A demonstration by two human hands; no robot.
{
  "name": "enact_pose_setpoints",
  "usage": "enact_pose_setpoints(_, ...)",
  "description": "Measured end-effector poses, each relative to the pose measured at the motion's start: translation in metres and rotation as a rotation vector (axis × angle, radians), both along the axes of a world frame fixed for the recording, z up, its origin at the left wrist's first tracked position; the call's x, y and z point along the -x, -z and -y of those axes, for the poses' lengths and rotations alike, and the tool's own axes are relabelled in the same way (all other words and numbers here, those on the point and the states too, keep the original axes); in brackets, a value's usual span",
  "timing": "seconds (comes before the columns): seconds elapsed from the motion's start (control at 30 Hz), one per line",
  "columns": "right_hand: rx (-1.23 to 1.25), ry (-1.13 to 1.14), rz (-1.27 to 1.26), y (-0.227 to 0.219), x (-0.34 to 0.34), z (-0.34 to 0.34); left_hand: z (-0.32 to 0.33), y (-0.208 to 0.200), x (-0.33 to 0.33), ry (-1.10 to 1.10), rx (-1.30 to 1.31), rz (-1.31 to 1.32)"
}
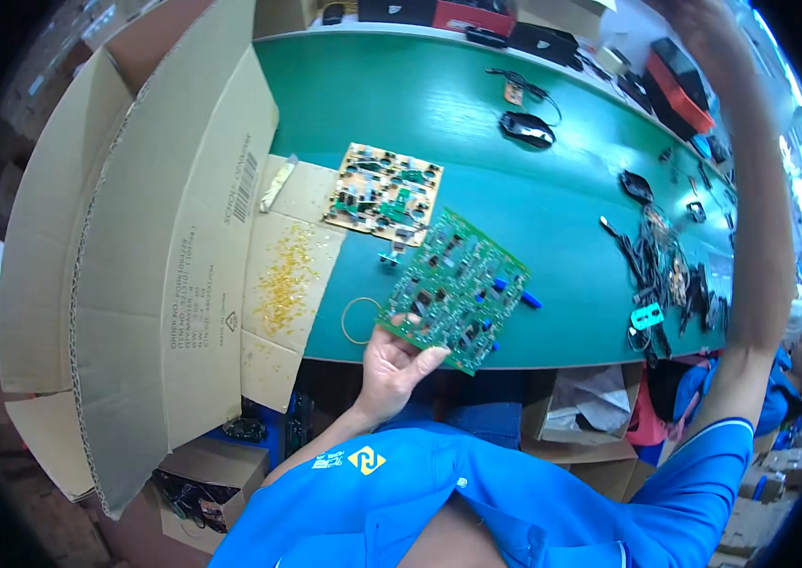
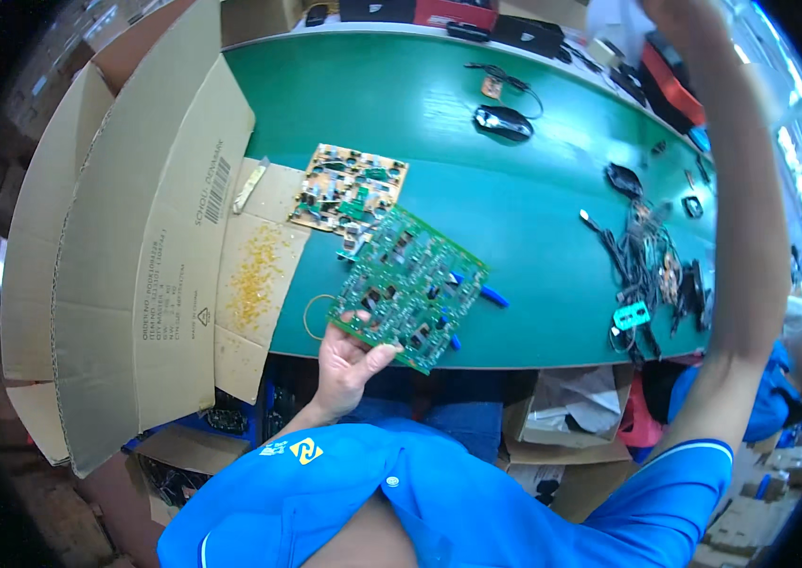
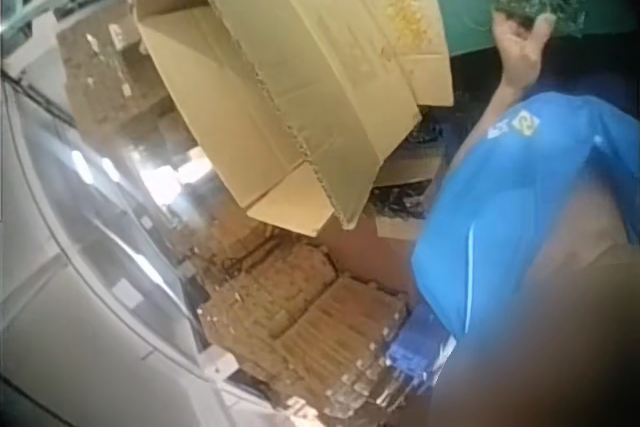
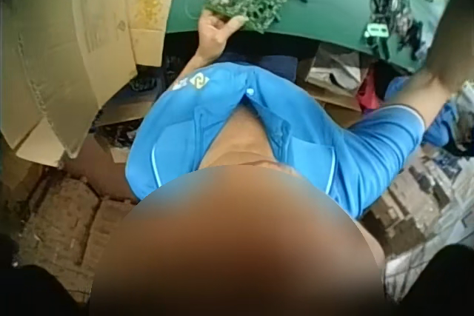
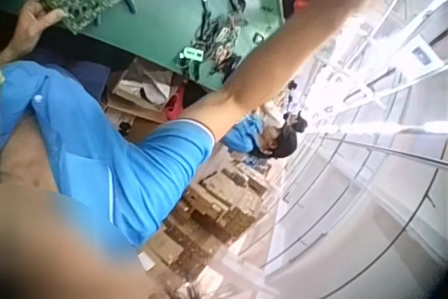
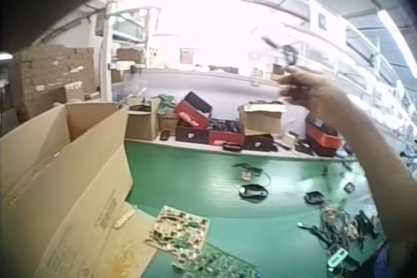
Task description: Trimming excess material from printed circuit boards using pliers and organizing electronic wire harnesses.
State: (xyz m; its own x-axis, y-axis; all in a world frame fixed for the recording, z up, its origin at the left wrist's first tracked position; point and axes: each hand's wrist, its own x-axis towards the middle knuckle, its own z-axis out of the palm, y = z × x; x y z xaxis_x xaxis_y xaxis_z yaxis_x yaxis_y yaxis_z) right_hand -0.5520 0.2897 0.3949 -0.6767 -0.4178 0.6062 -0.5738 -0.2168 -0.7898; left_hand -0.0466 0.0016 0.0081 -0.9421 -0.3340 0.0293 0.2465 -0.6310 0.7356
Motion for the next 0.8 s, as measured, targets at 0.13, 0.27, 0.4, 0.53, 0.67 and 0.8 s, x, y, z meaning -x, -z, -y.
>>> enact_pose_setpoints(0.13, 0.007, -0.144, 0.104, 0.048, -0.078, 0.218, 0.001, 0.007, -0.010, -0.073, -0.046, 0.026)
enact_pose_setpoints(0.27, 0.045, -0.117, 0.173, 0.093, -0.153, 0.358, -0.003, 0.012, -0.009, -0.056, -0.107, 0.018)
enact_pose_setpoints(0.4, -0.447, 0.042, -0.089, 0.195, -0.074, 0.404, -0.004, 0.012, -0.008, -0.049, -0.146, 0.011)
enact_pose_setpoints(0.53, -0.715, 0.083, -0.354, 0.291, -0.091, 0.418, -0.006, 0.018, -0.011, -0.041, -0.148, -0.016)
enact_pose_setpoints(0.67, -0.754, 0.145, -0.434, 0.331, -0.097, 0.423, -0.007, 0.016, -0.007, -0.015, -0.170, -0.030)
enact_pose_setpoints(0.8, -0.935, 0.146, -0.527, 0.329, -0.089, 0.396, -0.003, 0.012, -0.008, 0.011, -0.113, 0.005)
